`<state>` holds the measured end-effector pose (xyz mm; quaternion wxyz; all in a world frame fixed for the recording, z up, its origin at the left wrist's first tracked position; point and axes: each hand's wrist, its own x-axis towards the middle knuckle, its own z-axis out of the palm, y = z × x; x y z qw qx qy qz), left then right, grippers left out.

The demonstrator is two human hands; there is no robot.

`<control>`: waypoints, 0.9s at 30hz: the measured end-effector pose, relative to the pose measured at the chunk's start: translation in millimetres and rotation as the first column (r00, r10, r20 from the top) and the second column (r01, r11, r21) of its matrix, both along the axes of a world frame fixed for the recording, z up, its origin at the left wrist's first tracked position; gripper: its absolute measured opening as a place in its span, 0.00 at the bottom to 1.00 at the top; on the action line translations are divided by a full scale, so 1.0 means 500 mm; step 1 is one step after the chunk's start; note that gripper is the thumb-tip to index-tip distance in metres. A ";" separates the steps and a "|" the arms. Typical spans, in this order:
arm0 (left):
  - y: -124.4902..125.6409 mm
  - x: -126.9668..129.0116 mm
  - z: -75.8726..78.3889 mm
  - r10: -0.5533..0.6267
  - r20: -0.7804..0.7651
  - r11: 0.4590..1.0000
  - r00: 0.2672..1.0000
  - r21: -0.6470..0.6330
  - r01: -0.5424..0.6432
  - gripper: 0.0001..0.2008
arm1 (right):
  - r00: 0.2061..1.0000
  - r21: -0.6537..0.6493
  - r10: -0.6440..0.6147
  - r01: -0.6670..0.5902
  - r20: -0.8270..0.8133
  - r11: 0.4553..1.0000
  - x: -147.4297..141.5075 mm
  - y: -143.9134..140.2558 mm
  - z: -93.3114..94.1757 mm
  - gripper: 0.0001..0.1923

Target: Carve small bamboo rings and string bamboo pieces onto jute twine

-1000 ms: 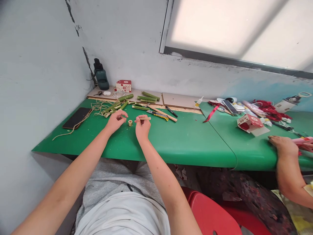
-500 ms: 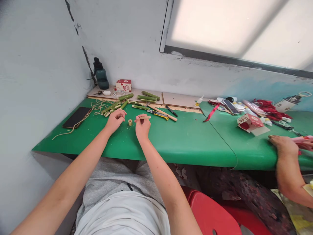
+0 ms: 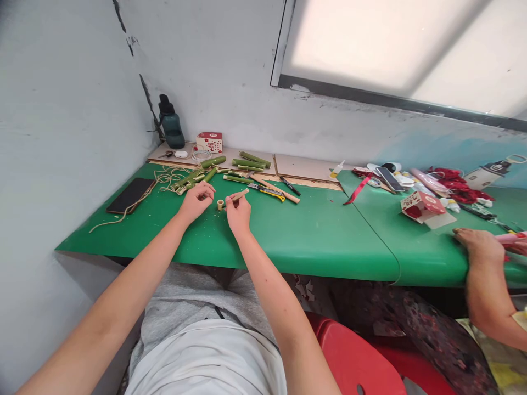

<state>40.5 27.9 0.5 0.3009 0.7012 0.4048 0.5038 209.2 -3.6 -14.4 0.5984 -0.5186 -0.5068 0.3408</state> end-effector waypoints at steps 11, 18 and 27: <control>0.007 -0.003 -0.007 0.022 -0.007 0.999 1.000 -0.034 -0.022 0.04 | 0.990 0.036 -0.025 0.020 0.141 0.999 0.006 0.002 0.002 0.04; 0.010 -0.001 -0.017 -0.009 -0.137 0.996 0.991 -0.088 -0.003 0.15 | 0.963 0.087 -0.122 0.104 0.239 0.991 0.015 0.000 0.002 0.09; 0.016 -0.003 -0.027 -0.092 -0.258 0.985 0.962 -0.163 0.050 0.15 | 0.824 -0.042 0.048 -0.030 0.565 0.999 0.120 0.033 0.016 0.26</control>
